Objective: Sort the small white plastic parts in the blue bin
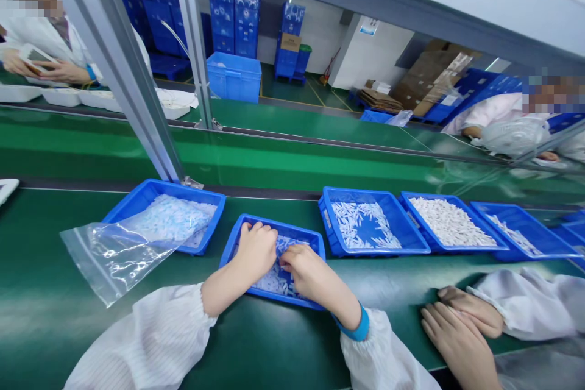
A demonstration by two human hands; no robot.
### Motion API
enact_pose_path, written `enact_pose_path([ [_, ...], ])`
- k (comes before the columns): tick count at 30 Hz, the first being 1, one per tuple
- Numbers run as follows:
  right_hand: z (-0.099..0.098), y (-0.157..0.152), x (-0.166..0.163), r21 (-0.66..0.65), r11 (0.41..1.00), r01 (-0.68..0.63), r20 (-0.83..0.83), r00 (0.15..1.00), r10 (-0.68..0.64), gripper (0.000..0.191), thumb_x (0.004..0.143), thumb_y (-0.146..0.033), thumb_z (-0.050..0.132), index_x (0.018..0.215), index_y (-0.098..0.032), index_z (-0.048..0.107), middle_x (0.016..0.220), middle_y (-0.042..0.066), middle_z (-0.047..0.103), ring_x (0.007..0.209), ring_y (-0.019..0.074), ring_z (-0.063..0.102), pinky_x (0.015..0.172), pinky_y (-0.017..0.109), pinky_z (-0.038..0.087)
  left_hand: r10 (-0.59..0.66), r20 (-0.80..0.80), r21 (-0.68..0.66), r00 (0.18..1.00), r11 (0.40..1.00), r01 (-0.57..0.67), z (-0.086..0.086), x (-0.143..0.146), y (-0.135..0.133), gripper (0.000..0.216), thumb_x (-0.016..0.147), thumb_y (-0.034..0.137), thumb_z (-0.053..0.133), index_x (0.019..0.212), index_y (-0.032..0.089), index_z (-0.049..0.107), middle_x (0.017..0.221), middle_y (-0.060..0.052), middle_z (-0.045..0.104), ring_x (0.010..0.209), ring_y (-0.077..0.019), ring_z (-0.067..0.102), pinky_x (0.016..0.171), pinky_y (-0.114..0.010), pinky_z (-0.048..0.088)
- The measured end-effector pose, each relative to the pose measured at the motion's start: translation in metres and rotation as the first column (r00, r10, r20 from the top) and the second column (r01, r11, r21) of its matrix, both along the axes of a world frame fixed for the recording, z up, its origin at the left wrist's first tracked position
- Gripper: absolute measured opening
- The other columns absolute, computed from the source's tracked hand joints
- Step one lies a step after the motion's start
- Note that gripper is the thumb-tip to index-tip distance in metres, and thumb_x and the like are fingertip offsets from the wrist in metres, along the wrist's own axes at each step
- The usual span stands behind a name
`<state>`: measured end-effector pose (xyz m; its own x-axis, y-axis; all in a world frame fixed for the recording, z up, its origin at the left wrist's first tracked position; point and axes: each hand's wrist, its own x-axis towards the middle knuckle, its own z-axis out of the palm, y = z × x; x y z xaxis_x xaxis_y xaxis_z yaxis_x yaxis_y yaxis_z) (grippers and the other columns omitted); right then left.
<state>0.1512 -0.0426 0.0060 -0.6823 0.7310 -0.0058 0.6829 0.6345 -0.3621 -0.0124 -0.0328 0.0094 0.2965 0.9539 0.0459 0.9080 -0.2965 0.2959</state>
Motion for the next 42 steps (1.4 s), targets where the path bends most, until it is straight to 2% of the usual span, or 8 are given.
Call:
enact_pose_path([
  [3,0.0,0.008,0.006,0.06,0.992,0.112,-0.149,0.984,-0.102,0.025,0.087,-0.002,0.042,0.098,-0.012,0.063,0.091,0.009,0.06,0.09,0.0203,0.053,0.082,0.032,0.043,0.004,0.017,-0.024,1.0,1.0,-0.004,0.0,-0.003,0.002,0.026,0.089,0.015,0.038,0.083,0.016,0.063,0.088,-0.009,0.068,0.093,-0.0276,0.058,0.078,-0.042,0.039],
  [6,0.0,0.015,0.007,0.106,0.976,0.192,-0.181,0.968,-0.171,0.026,0.09,-0.003,0.04,0.095,-0.012,0.064,0.088,0.009,0.057,0.086,0.0206,0.051,0.079,0.033,0.043,0.004,0.023,-0.035,1.0,0.999,-0.003,-0.002,-0.004,0.002,0.026,0.089,0.015,0.038,0.084,0.016,0.064,0.09,-0.009,0.068,0.094,-0.0279,0.058,0.078,-0.041,0.039],
  [17,-0.001,0.032,0.005,0.06,0.982,0.18,-0.353,0.924,-0.148,0.018,0.086,-0.004,0.049,0.083,-0.016,0.062,0.086,0.004,0.059,0.086,0.0164,0.053,0.079,0.028,0.04,-0.094,-0.029,-0.058,0.995,0.994,0.092,-0.002,-0.009,-0.006,0.015,0.081,0.028,0.058,0.085,0.015,0.061,0.093,-0.012,0.067,0.099,-0.0315,0.054,0.084,-0.047,0.039],
  [24,0.005,0.053,0.0,-0.162,0.968,0.194,-0.448,0.859,-0.247,0.011,0.084,-0.012,0.055,0.086,-0.014,0.065,0.085,0.003,0.063,0.073,0.0131,0.057,0.068,0.024,0.044,-0.142,-0.074,-0.061,0.987,0.989,0.137,-0.006,-0.013,-0.002,0.014,0.085,0.016,0.047,0.085,0.013,0.061,0.096,-0.015,0.066,0.1,-0.0318,0.055,0.083,-0.045,0.039],
  [28,0.005,0.046,-0.005,-0.083,0.964,0.253,-0.523,0.812,-0.258,0.013,0.087,-0.013,0.049,0.09,-0.015,0.062,0.09,0.005,0.063,0.08,0.0147,0.058,0.073,0.026,0.045,-0.152,-0.092,-0.061,0.984,0.987,0.146,-0.005,-0.012,-0.003,0.019,0.089,0.016,0.041,0.094,0.011,0.059,0.1,-0.016,0.065,0.101,-0.0309,0.056,0.083,-0.045,0.04],
  [33,0.0,0.027,-0.008,-0.019,0.964,0.265,-0.55,0.803,-0.232,0.016,0.092,-0.016,0.047,0.094,-0.017,0.062,0.092,0.005,0.067,0.087,0.017,0.062,0.081,0.029,0.046,-0.14,-0.104,-0.061,0.985,0.989,0.134,-0.002,-0.01,-0.003,0.02,0.086,0.026,0.053,0.096,0.01,0.06,0.102,-0.018,0.064,0.103,-0.0333,0.054,0.086,-0.046,0.04],
  [37,-0.005,0.022,-0.008,0.096,0.955,0.28,-0.528,0.828,-0.19,0.02,0.093,-0.016,0.045,0.108,-0.015,0.059,0.102,0.01,0.065,0.096,0.0198,0.061,0.087,0.033,0.047,-0.14,-0.103,-0.068,0.985,0.989,0.134,-0.002,-0.008,-0.002,0.014,0.083,0.017,0.052,0.09,0.01,0.061,0.097,-0.018,0.066,0.103,-0.0343,0.055,0.086,-0.047,0.041],
  [42,-0.003,0.017,-0.009,0.219,0.949,0.228,-0.534,0.842,-0.08,0.02,0.094,-0.015,0.043,0.099,-0.017,0.062,0.094,0.009,0.062,0.091,0.0196,0.058,0.084,0.035,0.048,-0.118,-0.027,-0.027,0.993,0.993,0.117,0.0,-0.006,-0.002,0.019,0.089,0.013,0.039,0.097,0.01,0.057,0.097,-0.016,0.065,0.099,-0.0303,0.057,0.083,-0.043,0.042],
])
